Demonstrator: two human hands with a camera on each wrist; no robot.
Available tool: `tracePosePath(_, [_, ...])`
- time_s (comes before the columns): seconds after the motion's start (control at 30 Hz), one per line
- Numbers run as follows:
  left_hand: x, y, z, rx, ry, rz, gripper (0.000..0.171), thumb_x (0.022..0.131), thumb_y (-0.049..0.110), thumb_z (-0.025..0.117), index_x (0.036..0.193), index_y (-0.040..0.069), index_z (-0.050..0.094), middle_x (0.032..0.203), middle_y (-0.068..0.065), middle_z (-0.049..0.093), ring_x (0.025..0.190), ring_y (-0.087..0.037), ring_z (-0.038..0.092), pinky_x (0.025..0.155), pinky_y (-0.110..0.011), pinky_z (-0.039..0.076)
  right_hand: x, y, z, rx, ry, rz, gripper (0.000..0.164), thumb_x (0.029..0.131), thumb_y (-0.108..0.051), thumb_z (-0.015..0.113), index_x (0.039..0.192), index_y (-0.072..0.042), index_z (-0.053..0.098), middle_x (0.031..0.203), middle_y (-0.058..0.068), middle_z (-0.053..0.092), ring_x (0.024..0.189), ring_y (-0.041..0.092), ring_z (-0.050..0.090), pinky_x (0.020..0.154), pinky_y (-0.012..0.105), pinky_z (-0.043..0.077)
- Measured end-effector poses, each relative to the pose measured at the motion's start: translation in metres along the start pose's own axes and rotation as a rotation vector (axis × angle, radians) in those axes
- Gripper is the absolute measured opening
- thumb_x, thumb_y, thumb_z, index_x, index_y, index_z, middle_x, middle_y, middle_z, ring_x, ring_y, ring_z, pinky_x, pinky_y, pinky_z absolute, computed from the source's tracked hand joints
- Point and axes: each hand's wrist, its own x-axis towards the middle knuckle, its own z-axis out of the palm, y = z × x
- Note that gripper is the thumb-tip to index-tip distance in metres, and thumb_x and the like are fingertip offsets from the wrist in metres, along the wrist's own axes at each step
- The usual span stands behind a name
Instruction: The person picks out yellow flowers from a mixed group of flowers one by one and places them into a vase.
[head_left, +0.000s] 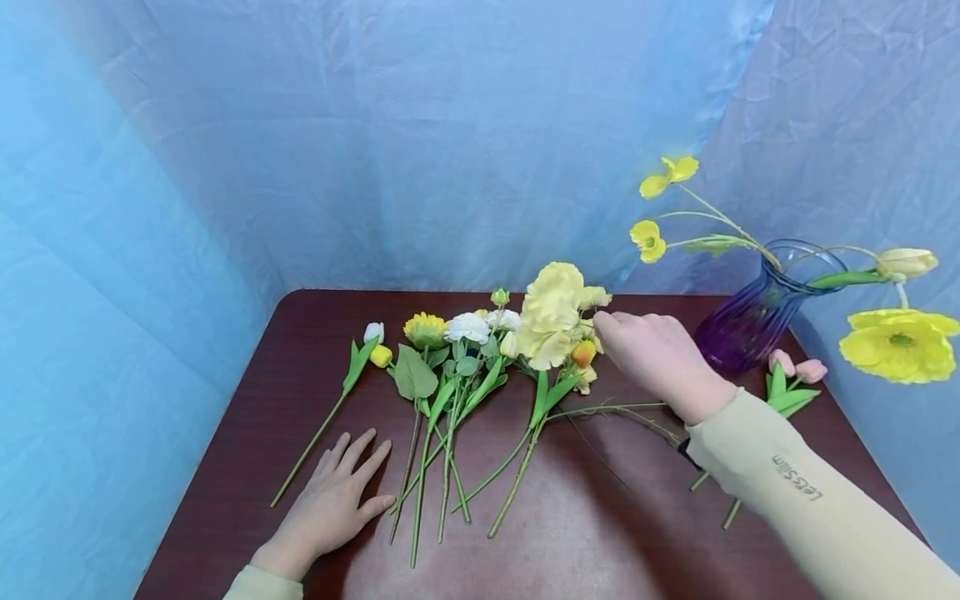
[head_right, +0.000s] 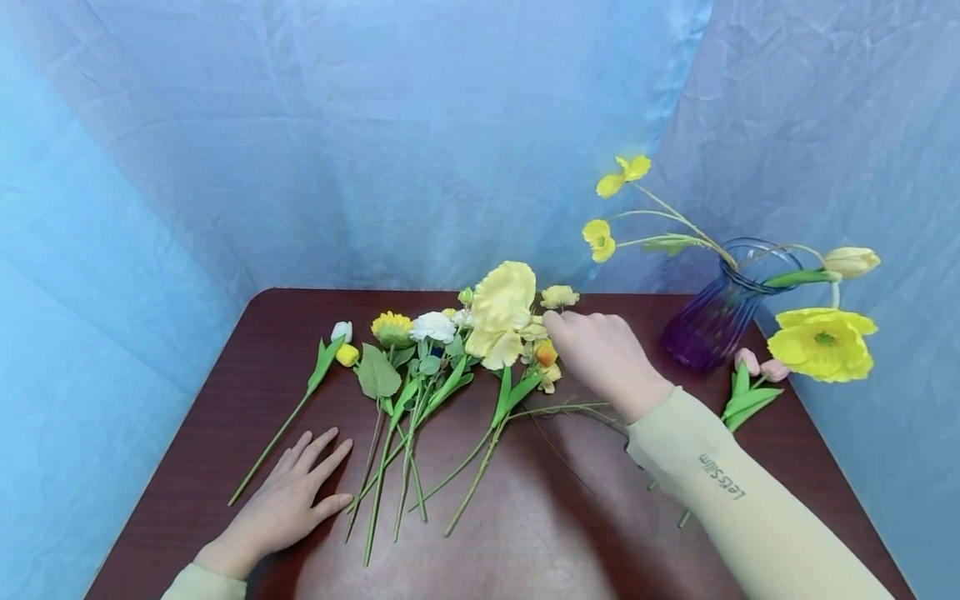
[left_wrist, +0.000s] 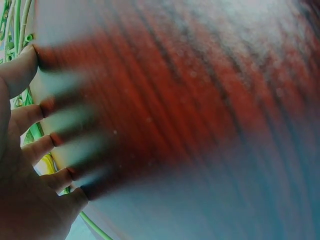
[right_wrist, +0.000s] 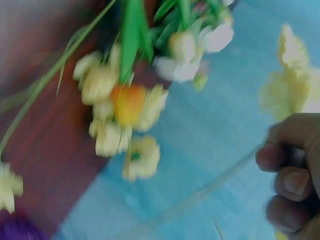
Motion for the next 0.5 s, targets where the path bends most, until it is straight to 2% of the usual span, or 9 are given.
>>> tracePosePath(0.1, [0.000,0.000,-0.001,0.000,0.004,0.000,0.071,0.089,0.050,0.064,0.148,0.019,0.039,0.153,-0.014,0.030,0.138,-0.047,0.020,0.104,-0.067,0.027,-0.004,0.010,-0.005,-0.098,0.089,-0.137,0.020,0.087,0.009,0.038,0.074,-0.006,0.038,0.061,0.000,0.033,0.045,0.013,0.022,0.036,0.031,0.021])
tracePosePath(0.2, [0.000,0.000,-0.001,0.000,0.004,0.001,0.071,0.089,0.051,0.064,0.148,0.019,0.039,0.153,-0.014,0.030,0.138,-0.047,0.020,0.104,-0.067,0.027,-0.007,0.019,-0.010,-0.155,0.147,-0.197,0.020,0.090,0.009,0.031,0.077,-0.003,0.040,0.064,0.003,0.035,0.048,0.014,0.024,0.038,0.032,0.021])
tracePosePath(0.37, [0.000,-0.001,-0.001,0.000,0.006,0.004,0.071,0.089,0.051,0.064,0.148,0.019,0.039,0.153,-0.014,0.030,0.138,-0.047,0.020,0.104,-0.067,0.027,-0.012,0.030,-0.020,-0.219,0.215,-0.211,0.024,0.095,0.007,0.026,0.079,0.002,0.042,0.064,0.006,0.035,0.047,0.019,0.028,0.038,0.034,0.025])
tracePosePath(0.5, [0.000,-0.001,-0.001,0.000,0.011,0.006,0.071,0.089,0.051,0.064,0.148,0.019,0.040,0.153,-0.014,0.030,0.137,-0.047,0.021,0.104,-0.067,0.027,-0.016,0.037,-0.031,-0.249,0.244,-0.160,0.024,0.098,0.007,0.025,0.084,0.006,0.044,0.067,0.010,0.038,0.050,0.023,0.033,0.039,0.037,0.030])
